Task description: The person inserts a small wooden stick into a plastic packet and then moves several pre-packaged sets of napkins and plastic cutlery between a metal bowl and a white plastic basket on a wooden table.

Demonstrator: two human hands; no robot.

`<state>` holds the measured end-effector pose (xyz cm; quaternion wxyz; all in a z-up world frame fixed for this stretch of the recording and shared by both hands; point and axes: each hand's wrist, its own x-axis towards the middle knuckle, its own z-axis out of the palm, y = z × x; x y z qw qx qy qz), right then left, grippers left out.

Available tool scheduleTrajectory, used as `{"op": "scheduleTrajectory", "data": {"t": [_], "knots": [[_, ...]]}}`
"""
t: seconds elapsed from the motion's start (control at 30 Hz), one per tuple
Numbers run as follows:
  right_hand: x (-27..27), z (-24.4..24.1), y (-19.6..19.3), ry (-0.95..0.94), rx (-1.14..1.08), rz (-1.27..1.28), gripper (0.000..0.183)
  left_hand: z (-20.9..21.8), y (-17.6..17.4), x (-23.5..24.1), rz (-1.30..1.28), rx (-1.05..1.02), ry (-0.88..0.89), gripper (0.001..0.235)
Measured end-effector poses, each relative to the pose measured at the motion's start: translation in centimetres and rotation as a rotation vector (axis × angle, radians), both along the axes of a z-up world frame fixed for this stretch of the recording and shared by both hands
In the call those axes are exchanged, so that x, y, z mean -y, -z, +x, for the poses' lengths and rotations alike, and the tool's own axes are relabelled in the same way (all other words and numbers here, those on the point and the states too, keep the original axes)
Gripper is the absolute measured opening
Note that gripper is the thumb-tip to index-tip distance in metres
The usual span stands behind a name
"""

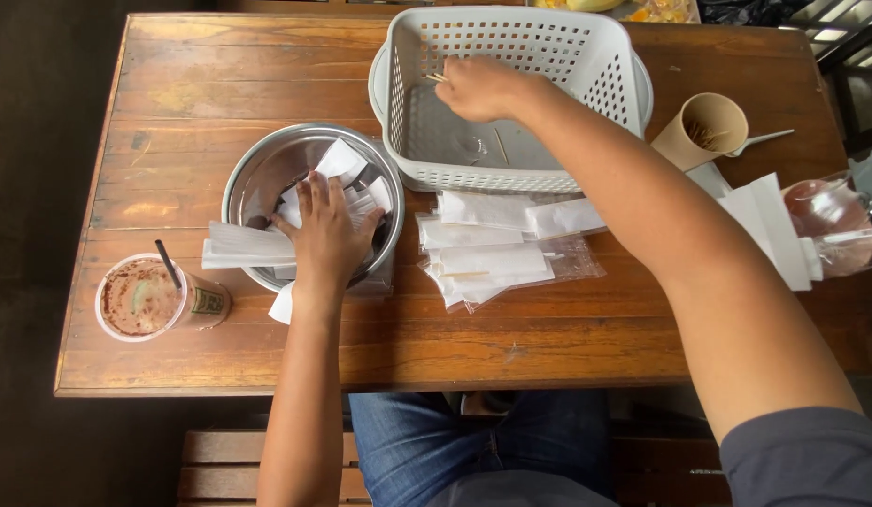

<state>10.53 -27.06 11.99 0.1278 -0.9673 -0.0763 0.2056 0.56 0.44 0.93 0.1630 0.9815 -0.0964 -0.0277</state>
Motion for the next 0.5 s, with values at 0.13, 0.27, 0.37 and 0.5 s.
{"op": "scheduleTrajectory", "data": {"t": [0.13, 0.27, 0.37, 0.5], "knots": [[3.1, -2.6, -3.2, 0.06, 0.046, 0.099, 0.043, 0.0, -0.5, -0.1, -0.006, -0.025, 0.027, 0.089], [7.6, -7.1, -8.7, 0.158, 0.132, -0.009, 0.037, 0.1, -0.3, -0.1, 0.006, -0.079, 0.023, 0.091], [15.4, -9.8, -10.0, 0.341, 0.104, -0.113, 0.032, 0.2, -0.6, 0.1, 0.004, -0.097, 0.019, 0.091], [23.4, -13.0, -9.6, 0.517, -0.267, -0.367, 0.028, 0.3, -1.0, 0.2, 0.002, -0.176, -0.005, 0.091]]}}
